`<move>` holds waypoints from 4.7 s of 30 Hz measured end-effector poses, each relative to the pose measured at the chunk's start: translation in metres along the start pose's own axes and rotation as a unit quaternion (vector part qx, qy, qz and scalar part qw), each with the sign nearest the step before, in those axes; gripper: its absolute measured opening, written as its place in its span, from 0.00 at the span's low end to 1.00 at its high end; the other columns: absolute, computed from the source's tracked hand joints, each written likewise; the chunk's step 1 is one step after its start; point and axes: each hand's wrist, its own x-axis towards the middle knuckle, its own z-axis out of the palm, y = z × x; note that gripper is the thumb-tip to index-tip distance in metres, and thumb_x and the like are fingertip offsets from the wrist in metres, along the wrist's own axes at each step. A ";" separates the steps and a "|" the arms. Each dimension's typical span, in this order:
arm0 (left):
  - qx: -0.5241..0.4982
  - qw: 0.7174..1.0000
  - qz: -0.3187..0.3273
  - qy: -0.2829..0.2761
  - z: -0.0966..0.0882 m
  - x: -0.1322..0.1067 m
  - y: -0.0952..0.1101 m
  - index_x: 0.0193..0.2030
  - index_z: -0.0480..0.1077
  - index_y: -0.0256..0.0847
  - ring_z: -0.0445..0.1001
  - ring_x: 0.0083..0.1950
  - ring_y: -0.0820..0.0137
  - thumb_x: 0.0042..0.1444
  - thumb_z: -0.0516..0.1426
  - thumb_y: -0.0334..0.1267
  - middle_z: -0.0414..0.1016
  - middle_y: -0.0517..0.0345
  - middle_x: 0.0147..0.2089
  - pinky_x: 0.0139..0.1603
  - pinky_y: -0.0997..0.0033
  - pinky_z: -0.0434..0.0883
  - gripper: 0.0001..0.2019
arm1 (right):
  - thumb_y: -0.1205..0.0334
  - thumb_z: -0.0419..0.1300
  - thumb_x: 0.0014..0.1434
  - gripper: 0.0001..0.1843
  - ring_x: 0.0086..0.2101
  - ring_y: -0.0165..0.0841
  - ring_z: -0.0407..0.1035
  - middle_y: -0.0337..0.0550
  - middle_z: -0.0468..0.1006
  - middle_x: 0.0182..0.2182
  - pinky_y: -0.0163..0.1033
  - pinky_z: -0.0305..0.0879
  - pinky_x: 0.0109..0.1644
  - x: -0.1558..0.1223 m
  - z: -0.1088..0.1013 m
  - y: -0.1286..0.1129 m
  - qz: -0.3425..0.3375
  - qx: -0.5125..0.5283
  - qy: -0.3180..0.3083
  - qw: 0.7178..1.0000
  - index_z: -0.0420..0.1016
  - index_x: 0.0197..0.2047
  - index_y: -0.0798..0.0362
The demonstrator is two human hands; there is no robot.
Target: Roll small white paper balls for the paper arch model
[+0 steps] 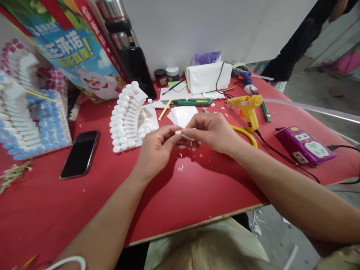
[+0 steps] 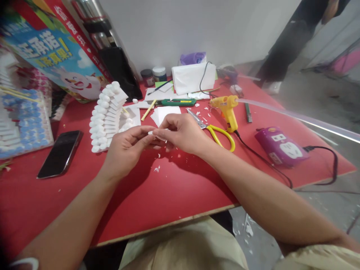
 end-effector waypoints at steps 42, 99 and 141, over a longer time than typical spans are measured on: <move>0.257 0.955 0.151 0.010 -0.008 0.002 -0.002 0.48 0.76 0.42 0.76 0.46 0.66 0.68 0.57 0.37 0.78 0.54 0.46 0.51 0.68 0.71 0.08 | 0.62 0.66 0.64 0.08 0.26 0.31 0.76 0.47 0.83 0.32 0.34 0.78 0.30 0.007 -0.007 0.005 0.226 0.354 -0.116 0.900 0.80 0.38 0.60; 0.041 0.985 0.069 0.151 0.005 -0.001 -0.010 0.34 0.81 0.39 0.82 0.31 0.67 0.48 0.72 0.34 0.83 0.58 0.31 0.35 0.69 0.81 0.07 | 0.66 0.60 0.64 0.06 0.23 0.30 0.74 0.37 0.78 0.22 0.35 0.67 0.30 -0.011 0.018 0.001 -0.075 -0.108 0.032 0.991 0.79 0.38 0.56; 0.073 0.996 0.035 0.048 0.003 -0.001 -0.008 0.43 0.83 0.41 0.79 0.31 0.69 0.59 0.65 0.36 0.80 0.56 0.33 0.34 0.70 0.76 0.07 | 0.54 0.77 0.50 0.18 0.24 0.32 0.78 0.43 0.82 0.23 0.35 0.76 0.29 -0.002 0.012 -0.002 0.086 0.189 -0.020 0.978 0.74 0.28 0.55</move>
